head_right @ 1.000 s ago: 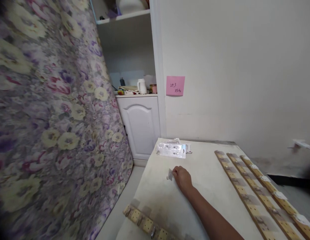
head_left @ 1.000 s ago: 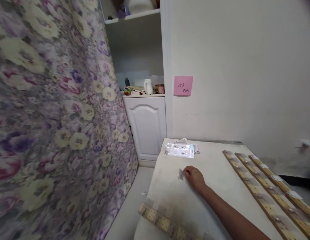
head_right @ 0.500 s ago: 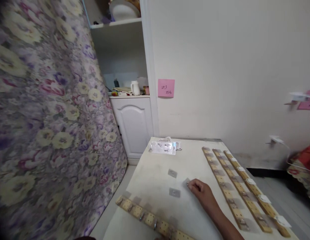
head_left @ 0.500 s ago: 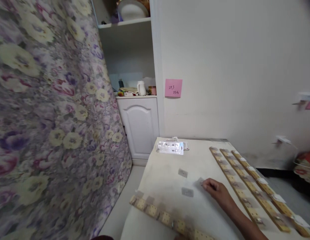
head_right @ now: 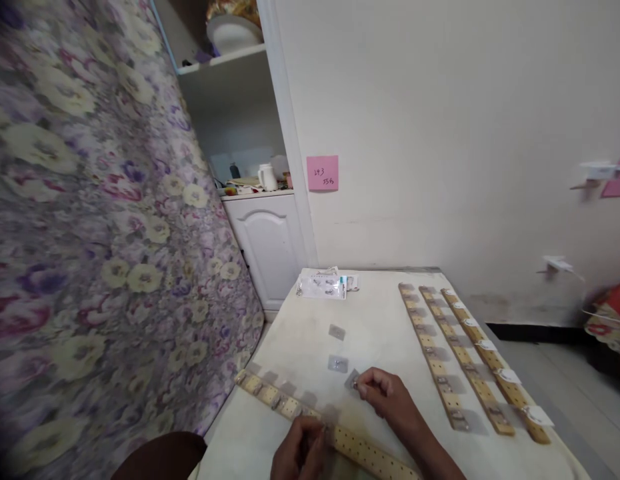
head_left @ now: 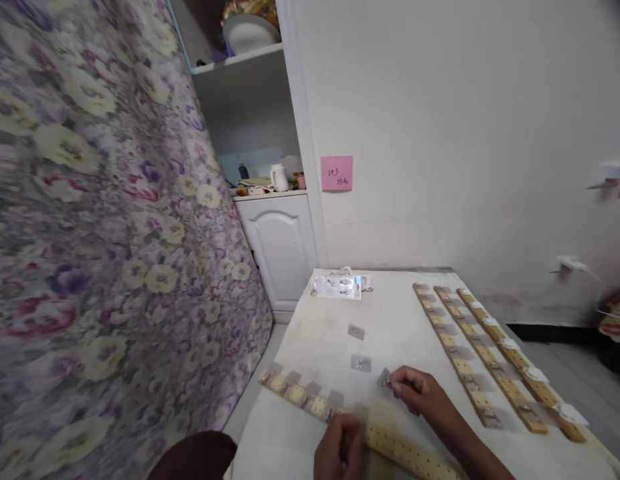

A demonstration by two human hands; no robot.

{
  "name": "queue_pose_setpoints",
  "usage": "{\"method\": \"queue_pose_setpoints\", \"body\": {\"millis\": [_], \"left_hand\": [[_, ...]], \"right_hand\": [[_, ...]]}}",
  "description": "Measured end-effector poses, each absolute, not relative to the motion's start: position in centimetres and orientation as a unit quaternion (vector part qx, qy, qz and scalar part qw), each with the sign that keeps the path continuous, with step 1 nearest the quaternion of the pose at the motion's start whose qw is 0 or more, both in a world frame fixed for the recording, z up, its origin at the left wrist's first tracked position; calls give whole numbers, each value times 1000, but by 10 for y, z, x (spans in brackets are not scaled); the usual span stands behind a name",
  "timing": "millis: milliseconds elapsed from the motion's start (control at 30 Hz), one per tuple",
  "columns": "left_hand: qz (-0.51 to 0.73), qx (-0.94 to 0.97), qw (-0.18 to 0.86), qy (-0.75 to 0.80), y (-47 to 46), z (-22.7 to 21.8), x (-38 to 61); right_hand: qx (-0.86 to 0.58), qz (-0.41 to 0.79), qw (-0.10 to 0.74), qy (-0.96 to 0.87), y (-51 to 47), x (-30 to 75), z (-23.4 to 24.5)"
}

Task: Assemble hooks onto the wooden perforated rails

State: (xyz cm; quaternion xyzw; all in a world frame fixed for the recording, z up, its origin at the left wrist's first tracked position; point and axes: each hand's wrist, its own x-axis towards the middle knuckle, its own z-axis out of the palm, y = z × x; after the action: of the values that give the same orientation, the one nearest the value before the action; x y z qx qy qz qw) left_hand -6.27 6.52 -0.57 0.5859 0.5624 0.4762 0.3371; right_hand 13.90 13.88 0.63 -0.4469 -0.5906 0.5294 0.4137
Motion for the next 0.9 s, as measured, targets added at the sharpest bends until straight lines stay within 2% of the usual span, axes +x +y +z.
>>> {"method": "queue_pose_setpoints", "body": {"millis": [133, 233, 567, 767, 900], "left_hand": [[447, 679, 269, 516, 74, 36, -47], [415, 719, 238, 504, 77, 50, -39], [389, 705, 238, 543, 73, 39, -37], [444, 651, 267, 554, 70, 26, -45], [468, 624, 272, 563, 66, 19, -49]], "right_hand": [[-419, 512, 391, -640, 124, 134, 31], [-414, 505, 363, -665, 116, 131, 39], [-424, 473, 344, -691, 107, 126, 37], [-450, 436, 390, -675, 113, 138, 37], [-445, 512, 355, -644, 114, 141, 27]]}}
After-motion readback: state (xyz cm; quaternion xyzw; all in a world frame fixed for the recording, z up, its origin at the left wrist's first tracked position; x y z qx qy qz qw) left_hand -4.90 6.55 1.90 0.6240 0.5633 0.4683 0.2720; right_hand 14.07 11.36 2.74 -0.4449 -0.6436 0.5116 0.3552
